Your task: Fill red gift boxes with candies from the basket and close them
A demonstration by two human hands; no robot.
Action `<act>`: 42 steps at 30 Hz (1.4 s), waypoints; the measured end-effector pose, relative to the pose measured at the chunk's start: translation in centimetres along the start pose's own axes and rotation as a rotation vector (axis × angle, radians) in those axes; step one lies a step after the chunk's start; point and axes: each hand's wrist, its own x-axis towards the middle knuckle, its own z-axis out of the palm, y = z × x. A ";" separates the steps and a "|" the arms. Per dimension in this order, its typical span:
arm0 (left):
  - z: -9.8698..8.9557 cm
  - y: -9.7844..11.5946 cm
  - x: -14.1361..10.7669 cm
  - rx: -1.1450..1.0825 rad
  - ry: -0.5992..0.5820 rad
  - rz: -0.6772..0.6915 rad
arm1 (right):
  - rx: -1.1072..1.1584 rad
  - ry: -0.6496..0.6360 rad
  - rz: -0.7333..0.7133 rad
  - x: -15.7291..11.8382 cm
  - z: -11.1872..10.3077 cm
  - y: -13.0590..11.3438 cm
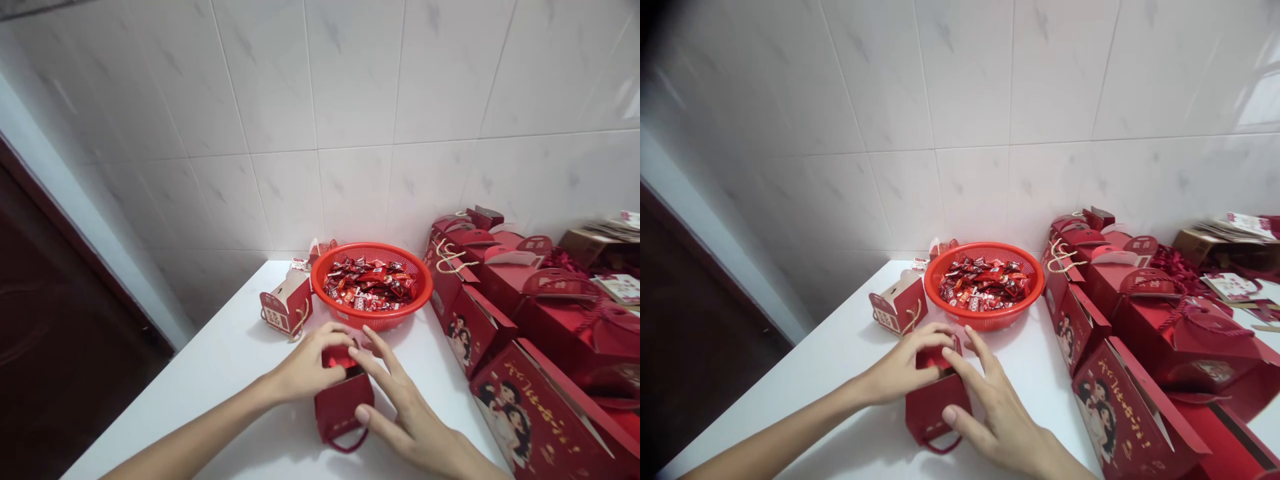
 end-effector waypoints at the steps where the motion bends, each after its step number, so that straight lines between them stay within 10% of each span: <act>1: 0.4 0.4 0.0 -0.022 -0.022 0.023 | 0.014 -0.014 -0.002 -0.1 0.0 0.0; 11: 1.1 -0.4 0.0 0.006 0.072 0.089 | 0.189 0.066 -0.060 0.1 -1.1 -1.1; 21: 0.7 0.0 0.2 -0.069 0.324 -0.090 | -0.233 0.124 -0.425 0.1 -1.2 -1.9; 29: -0.1 -0.8 0.3 -0.037 0.413 -0.080 | -0.202 0.253 -0.257 0.0 -0.7 -1.7; 37: -0.6 -1.1 0.7 -0.119 0.307 -0.176 | -0.284 0.223 -0.050 -0.2 0.1 -0.2; 42: -3.2 -1.8 0.1 -0.319 -0.039 -0.208 | -0.263 0.194 0.024 -0.4 0.2 0.3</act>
